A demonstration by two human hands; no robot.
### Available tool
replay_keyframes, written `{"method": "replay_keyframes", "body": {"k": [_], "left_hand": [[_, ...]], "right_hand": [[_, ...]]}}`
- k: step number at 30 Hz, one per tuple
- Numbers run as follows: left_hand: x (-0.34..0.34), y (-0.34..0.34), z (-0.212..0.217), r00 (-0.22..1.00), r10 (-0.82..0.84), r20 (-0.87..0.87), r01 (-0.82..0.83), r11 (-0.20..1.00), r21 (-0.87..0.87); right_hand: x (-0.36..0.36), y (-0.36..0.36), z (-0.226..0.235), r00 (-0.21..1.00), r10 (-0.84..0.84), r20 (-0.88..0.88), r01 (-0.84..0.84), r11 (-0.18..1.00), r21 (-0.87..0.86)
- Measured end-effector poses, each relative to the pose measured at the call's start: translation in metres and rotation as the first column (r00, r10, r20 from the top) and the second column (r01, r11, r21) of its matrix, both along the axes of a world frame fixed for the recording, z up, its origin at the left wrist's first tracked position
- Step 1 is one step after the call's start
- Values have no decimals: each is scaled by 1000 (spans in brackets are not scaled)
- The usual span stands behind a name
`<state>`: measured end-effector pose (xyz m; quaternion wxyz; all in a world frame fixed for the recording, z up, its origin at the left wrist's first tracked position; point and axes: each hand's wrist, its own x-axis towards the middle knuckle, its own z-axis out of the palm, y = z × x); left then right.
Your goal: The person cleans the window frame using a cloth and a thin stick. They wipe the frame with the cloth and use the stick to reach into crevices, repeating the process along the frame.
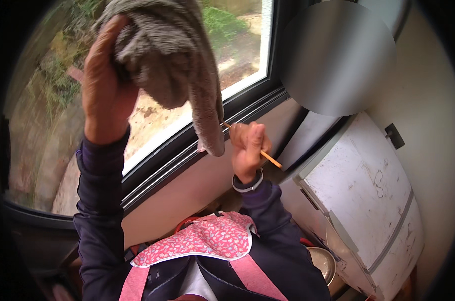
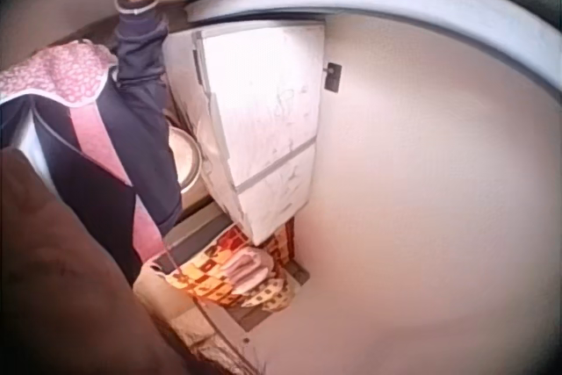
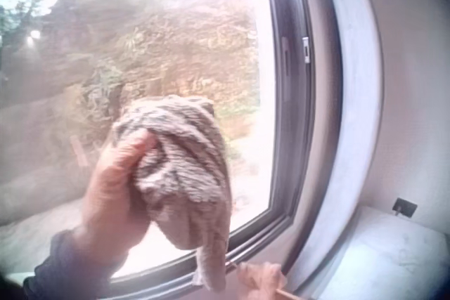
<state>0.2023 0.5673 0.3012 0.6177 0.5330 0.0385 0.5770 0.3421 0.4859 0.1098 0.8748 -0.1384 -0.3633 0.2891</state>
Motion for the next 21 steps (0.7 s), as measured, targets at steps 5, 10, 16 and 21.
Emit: {"method": "replay_keyframes", "body": {"k": [5,10,16,21], "left_hand": [[70,-8,-6,997,-24,-76,31,996,80],[79,1,-53,982,184,-42,-186,981,-58],[73,31,-170,871,293,-394,-336,941,-44],[42,4,-203,847,280,-451,-365,924,-112]], "right_hand": [[75,68,-1,811,-503,299,555,823,-122],[153,125,3,664,-570,483,661,750,-22],[179,158,-45,677,-406,613,617,768,-173],[138,136,-41,291,-368,883,762,648,19]]}}
